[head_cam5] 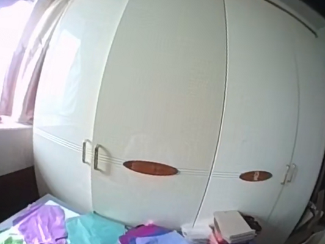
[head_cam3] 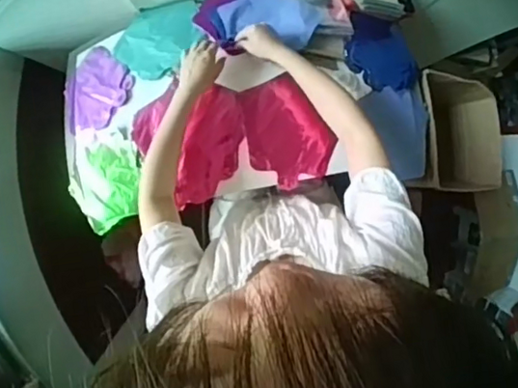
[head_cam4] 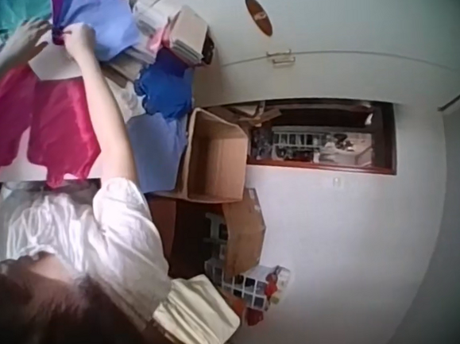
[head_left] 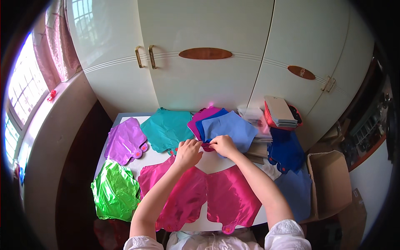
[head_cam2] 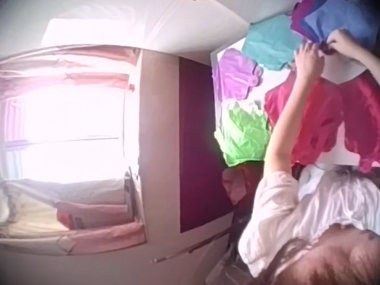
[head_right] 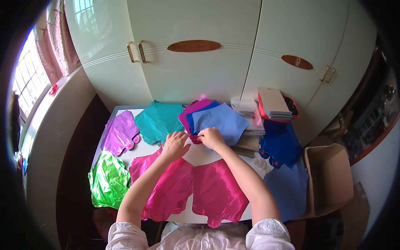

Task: Packaging colorful plastic items into paper sleeves and organizing them at a workspace.

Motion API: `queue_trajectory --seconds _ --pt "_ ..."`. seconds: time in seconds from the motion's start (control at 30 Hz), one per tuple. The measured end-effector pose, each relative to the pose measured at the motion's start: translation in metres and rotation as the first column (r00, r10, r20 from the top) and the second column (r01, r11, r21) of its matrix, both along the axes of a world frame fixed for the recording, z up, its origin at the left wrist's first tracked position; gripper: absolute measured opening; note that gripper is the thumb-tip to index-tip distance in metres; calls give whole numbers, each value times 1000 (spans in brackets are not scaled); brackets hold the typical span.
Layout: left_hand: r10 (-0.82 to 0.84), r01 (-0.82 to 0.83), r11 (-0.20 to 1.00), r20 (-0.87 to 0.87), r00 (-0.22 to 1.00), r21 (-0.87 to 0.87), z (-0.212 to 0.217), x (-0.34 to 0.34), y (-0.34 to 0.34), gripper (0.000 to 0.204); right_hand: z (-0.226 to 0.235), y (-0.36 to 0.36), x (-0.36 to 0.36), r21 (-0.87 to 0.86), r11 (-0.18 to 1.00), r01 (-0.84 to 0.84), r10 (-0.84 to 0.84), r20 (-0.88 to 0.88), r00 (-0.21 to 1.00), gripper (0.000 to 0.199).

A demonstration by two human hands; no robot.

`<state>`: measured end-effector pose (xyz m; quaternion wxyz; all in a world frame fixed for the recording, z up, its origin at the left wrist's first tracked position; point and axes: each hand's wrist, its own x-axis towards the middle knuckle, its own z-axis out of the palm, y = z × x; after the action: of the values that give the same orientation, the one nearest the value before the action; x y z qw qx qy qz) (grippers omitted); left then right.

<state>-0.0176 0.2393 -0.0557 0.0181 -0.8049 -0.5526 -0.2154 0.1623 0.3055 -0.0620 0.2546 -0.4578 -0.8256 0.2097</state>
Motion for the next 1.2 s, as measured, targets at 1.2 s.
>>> queue_trajectory --seconds 1.2 --pt "199 -197 969 0 980 -152 7 -124 -27 27 37 24 -147 735 485 -474 358 328 874 6"
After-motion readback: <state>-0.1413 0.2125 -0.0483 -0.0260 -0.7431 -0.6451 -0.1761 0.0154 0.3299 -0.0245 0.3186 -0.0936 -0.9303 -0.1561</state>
